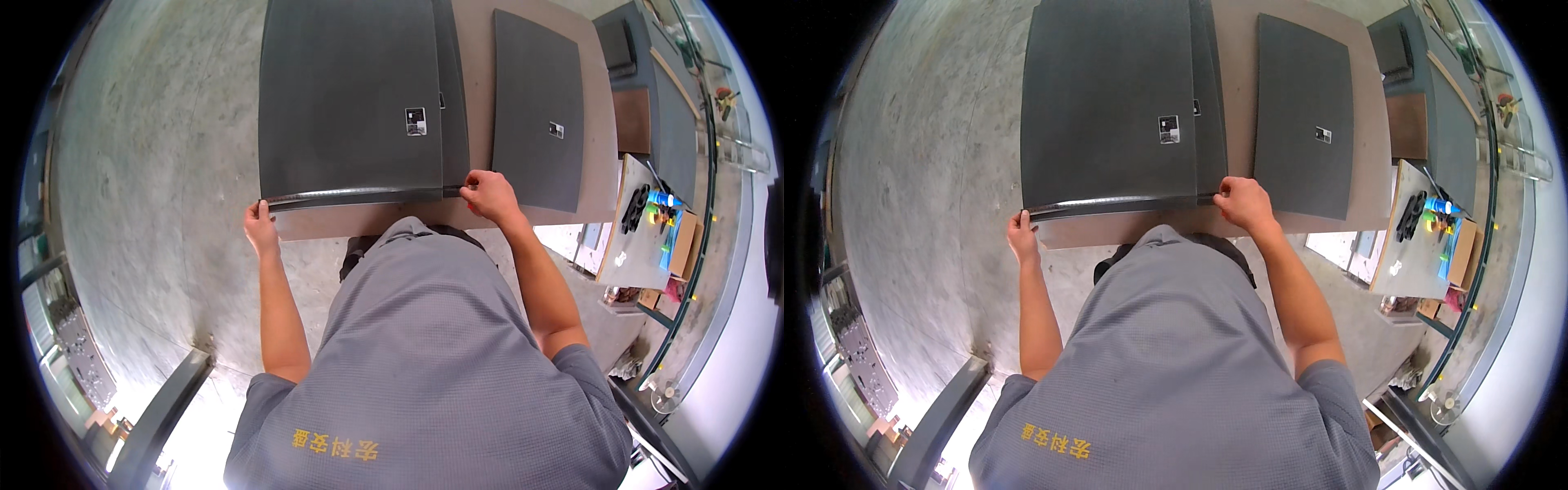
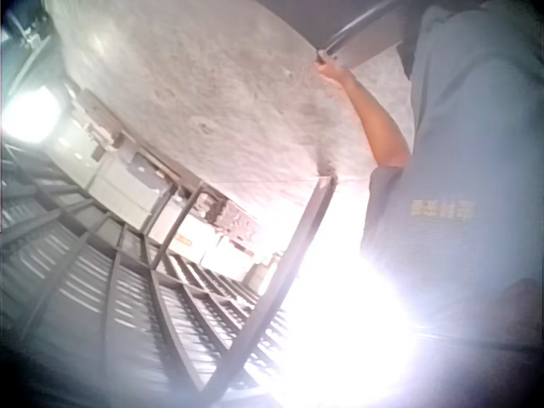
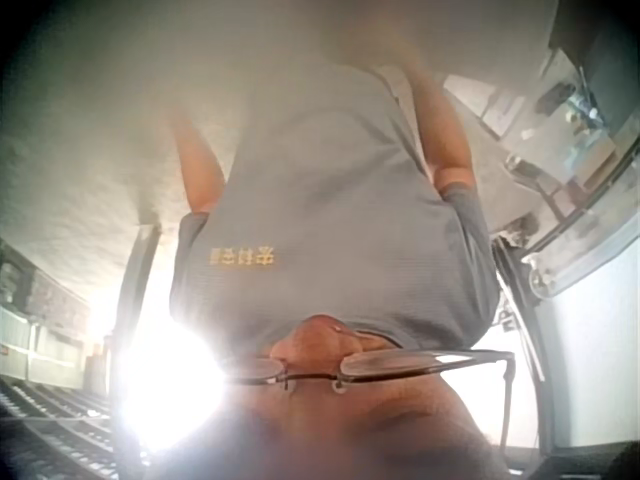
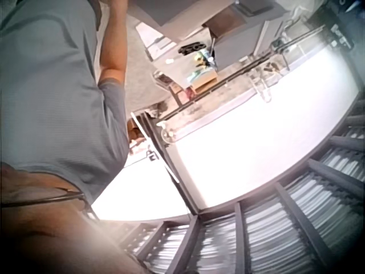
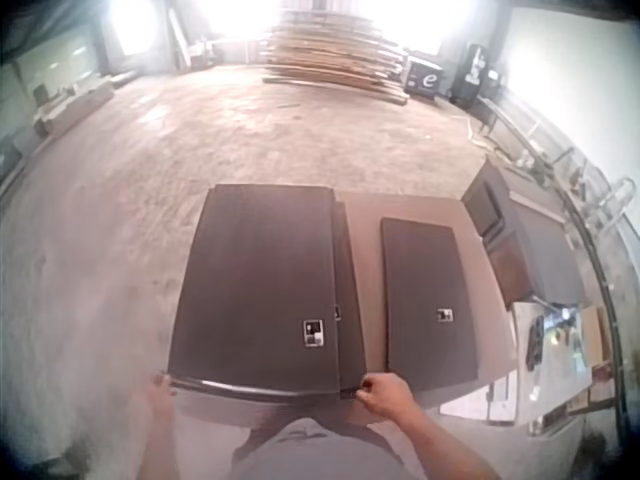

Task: The person measures the width and length of several dark gray furniture panels using a measuring tape.

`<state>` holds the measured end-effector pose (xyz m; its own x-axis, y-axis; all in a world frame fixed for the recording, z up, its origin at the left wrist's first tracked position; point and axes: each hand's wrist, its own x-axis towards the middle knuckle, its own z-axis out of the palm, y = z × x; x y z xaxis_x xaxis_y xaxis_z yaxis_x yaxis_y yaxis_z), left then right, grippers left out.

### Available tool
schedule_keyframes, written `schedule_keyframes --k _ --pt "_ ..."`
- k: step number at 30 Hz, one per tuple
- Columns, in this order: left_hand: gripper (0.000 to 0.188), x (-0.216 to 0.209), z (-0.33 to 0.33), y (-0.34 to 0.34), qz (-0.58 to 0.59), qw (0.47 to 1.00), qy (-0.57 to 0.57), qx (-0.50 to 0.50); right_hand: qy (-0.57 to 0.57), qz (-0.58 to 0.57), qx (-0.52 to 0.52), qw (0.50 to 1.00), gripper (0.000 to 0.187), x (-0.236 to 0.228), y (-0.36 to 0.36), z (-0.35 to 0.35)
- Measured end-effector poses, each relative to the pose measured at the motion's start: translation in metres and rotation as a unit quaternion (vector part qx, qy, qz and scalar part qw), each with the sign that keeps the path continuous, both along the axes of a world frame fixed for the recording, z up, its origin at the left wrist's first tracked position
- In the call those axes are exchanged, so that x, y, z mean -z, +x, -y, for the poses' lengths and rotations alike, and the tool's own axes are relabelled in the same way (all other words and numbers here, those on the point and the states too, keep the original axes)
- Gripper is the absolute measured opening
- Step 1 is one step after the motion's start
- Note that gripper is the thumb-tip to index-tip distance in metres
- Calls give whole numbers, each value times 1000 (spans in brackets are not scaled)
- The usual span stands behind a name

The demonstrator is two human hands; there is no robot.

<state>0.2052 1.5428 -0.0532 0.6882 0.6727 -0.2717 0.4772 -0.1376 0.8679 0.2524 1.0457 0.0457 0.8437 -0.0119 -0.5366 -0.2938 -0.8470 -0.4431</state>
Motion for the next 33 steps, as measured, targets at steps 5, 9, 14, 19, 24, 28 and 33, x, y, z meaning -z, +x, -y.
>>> schedule_keyframes --k 5,9,14,19,24,28,33 --pt "28 -4 10 -1 3 997 70 14 15 37 -10 999 18 12 2 11" --pt "30 4 13 -5 33 992 119 18 14 35 -17 999 18 18 3 11" --pt "30 5 18 -5 41 990 130 25 21 28 -11 999 19 20 2 13" --pt "29 6 14 -6 37 991 127 33 13 -25 9 1000 28 10 6 10" --pt "29 2 16 -4 41 989 135 37 9 -23 4 1000 29 12 6 11" --pt "24 7 15 -5 66 983 163 44 10 -24 2 1000 30 11 7 11" --pt "24 9 14 -5 64 984 160 41 17 -23 8 1000 30 16 5 13"
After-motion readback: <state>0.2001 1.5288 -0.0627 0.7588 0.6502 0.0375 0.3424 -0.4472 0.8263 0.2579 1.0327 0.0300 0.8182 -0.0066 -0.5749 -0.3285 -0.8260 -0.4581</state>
